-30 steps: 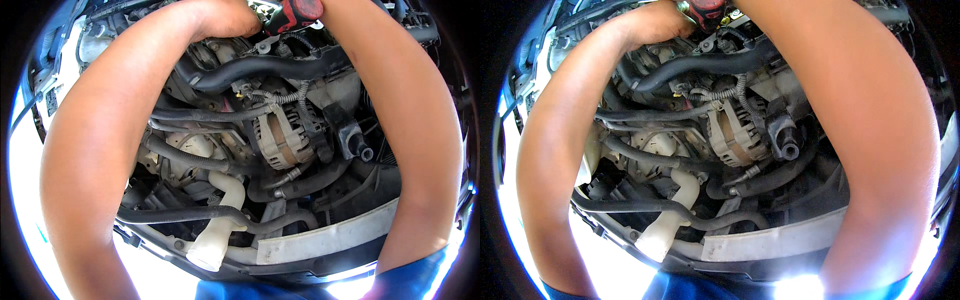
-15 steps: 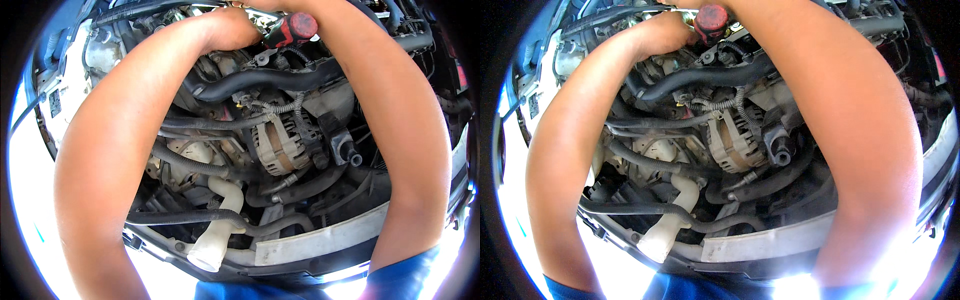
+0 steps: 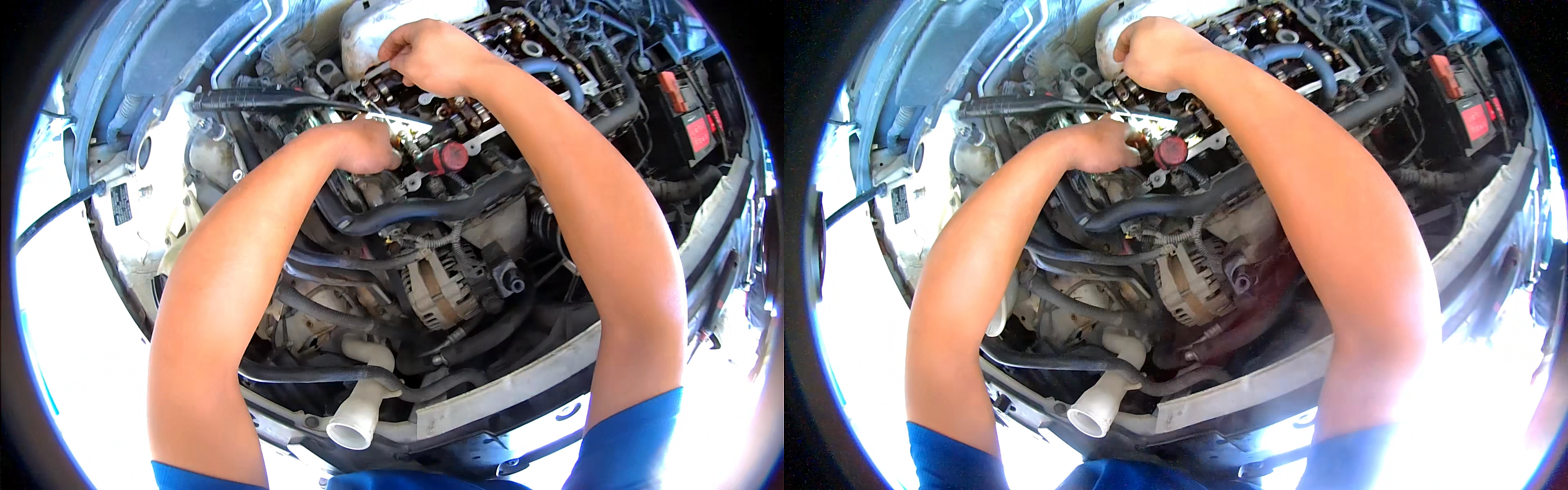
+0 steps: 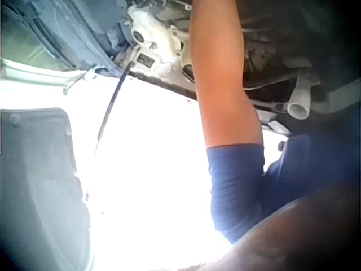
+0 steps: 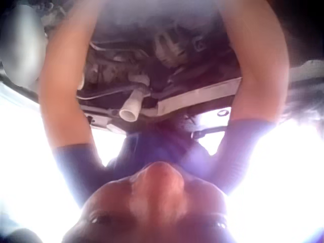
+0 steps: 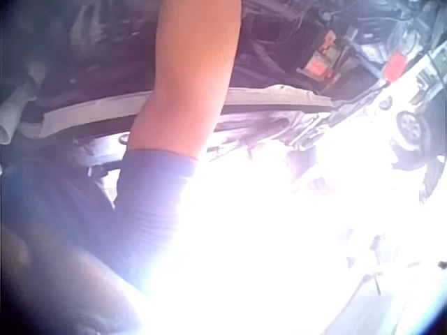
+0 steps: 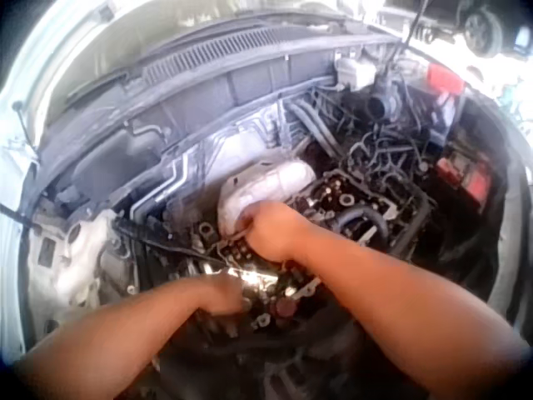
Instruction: The person works on the internal components of an open car engine, using a flashlight and a screwdriver to work on a specific part within the engine block, and handles a small plastic tube and a circular metal component.
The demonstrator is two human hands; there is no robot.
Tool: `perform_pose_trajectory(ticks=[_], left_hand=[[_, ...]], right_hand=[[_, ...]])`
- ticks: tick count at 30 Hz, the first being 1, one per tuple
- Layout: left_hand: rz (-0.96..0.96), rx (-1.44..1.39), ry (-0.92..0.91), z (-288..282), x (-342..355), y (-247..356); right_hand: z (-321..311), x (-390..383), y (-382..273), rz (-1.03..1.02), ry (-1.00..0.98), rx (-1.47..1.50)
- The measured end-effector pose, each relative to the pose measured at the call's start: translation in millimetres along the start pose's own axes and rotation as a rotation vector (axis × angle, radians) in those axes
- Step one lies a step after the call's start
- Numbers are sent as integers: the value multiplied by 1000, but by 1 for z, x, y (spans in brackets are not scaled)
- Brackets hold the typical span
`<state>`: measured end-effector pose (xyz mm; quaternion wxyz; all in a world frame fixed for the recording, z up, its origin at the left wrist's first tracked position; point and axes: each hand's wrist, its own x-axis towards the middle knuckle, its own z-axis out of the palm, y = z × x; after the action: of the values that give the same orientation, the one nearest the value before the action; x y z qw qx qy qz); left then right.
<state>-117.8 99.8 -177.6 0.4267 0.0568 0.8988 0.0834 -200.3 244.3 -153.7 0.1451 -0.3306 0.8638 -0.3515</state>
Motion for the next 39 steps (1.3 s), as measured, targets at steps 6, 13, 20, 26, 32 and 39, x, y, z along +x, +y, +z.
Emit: perform_pose_trajectory(ticks=[6,13,20,26,32,39], left_hand=[[175,33,-9,-6,-7,-12],[64,294,107,-62,-59,2],[283,401,514,-68,-76,-76],[542,595,607,-48,-44,-51],[673,825,604,-39,-11,-41],[688,790,597,-34,4,-42]], right_hand=[[-40,-36,-10,-2,27,-45],[-70,-109,-15,114,-12,191],[-73,-171,-39,259,128,240],[-32,-160,-47,260,-10,31],[5,-148,-39,218,7,120],[18,-138,-26,301,39,223]])
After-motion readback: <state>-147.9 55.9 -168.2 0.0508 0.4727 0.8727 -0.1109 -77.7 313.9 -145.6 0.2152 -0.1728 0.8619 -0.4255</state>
